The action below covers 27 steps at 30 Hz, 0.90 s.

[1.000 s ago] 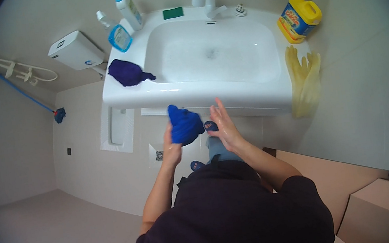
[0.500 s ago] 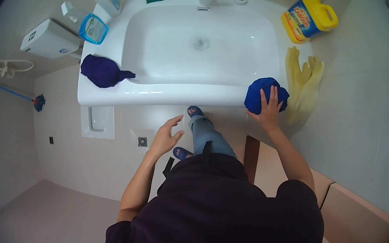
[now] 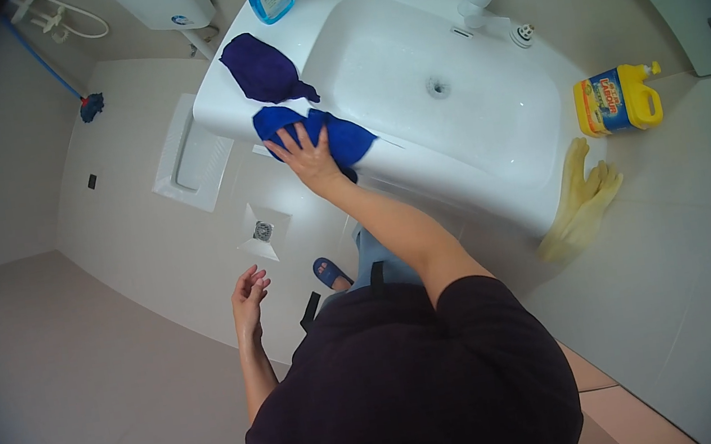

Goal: Washing and rinsing a blue microfiber cloth in a bathroom sink.

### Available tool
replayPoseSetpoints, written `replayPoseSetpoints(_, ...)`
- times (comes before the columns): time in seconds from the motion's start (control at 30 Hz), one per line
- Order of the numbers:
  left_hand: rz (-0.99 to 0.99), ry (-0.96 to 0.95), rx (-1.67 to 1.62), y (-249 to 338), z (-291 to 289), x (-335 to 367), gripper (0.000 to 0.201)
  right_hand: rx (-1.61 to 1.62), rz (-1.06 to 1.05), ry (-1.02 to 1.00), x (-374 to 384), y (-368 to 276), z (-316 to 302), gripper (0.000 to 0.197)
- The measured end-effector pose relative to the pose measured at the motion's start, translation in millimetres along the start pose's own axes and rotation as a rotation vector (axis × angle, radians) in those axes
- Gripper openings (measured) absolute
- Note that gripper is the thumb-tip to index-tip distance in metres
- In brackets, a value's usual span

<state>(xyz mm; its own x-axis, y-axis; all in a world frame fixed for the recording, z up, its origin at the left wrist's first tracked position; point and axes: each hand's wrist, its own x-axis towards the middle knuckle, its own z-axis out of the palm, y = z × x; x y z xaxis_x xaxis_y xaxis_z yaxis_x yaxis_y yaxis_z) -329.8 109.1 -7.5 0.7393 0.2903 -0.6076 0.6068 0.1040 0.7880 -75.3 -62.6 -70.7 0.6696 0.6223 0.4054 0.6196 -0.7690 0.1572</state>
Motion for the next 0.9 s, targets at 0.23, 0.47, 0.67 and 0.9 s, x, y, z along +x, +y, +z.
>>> replayPoseSetpoints(0.23, -0.084, 0.011, -0.107, -32.4, -14.3, -28.4, 0.037, 0.141, -0.033, -0.09, -19.5, 26.8, -31.1, 0.051)
replayPoseSetpoints(0.47, -0.049, -0.014, -0.102, -52.9, -36.2, -9.1, 0.038, -0.048, 0.368, -0.243, -223.4, 144.9, -124.9, 0.085)
replayPoseSetpoints(0.67, -0.038, 0.032, -0.057, -70.4, -44.7, 6.6, 0.038, -0.191, 0.567, -0.393, -343.5, 201.8, -163.9, 0.078)
replayPoseSetpoints(0.9, -0.035, 0.03, 0.064, -57.3, -44.6, 3.6, 0.036, 0.015, 0.496, -0.344, -179.4, 116.2, -118.1, 0.07)
